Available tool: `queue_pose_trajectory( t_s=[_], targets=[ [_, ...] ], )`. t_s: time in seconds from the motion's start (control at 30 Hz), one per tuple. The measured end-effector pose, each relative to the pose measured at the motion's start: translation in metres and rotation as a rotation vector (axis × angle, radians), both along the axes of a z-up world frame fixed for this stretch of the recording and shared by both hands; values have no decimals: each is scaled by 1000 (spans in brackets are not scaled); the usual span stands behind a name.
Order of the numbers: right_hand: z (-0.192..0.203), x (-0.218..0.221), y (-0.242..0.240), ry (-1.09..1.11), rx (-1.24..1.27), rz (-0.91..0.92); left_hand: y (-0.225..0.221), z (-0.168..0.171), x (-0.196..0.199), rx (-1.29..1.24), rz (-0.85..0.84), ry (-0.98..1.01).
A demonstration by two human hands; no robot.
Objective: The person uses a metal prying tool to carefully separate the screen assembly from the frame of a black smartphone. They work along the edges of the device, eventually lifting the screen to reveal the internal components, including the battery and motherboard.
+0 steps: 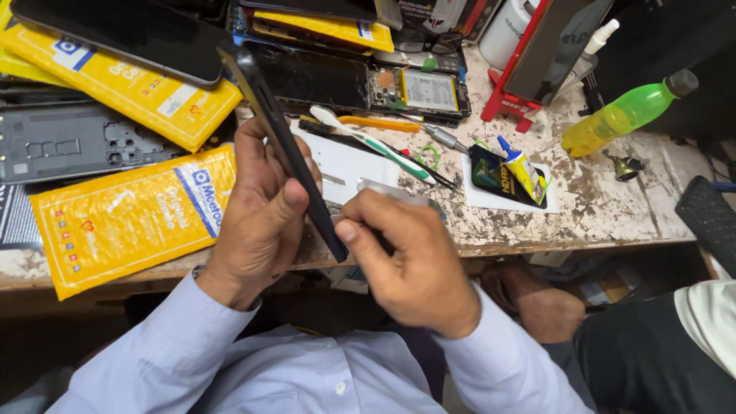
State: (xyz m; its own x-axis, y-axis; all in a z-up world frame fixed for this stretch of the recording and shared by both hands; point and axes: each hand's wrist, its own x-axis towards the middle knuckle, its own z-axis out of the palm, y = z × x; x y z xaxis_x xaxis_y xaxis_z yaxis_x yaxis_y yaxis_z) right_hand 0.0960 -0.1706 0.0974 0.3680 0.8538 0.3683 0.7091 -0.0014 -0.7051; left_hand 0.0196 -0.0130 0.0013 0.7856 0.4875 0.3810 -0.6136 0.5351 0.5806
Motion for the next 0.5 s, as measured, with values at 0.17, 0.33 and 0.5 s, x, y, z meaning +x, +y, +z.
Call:
queue_pose_trajectory(
  t_s=[0.17,0.33,0.5],
  targets=[
    [-8,-19,2,-259,35,-189,2,4,3,18,36,8],
    [-15,-22,7,-487,-33,-282,2,9,3,106,133,42],
    [-11,-20,10,-317,21,-280,6,17,-3,12,53,58]
  ],
)
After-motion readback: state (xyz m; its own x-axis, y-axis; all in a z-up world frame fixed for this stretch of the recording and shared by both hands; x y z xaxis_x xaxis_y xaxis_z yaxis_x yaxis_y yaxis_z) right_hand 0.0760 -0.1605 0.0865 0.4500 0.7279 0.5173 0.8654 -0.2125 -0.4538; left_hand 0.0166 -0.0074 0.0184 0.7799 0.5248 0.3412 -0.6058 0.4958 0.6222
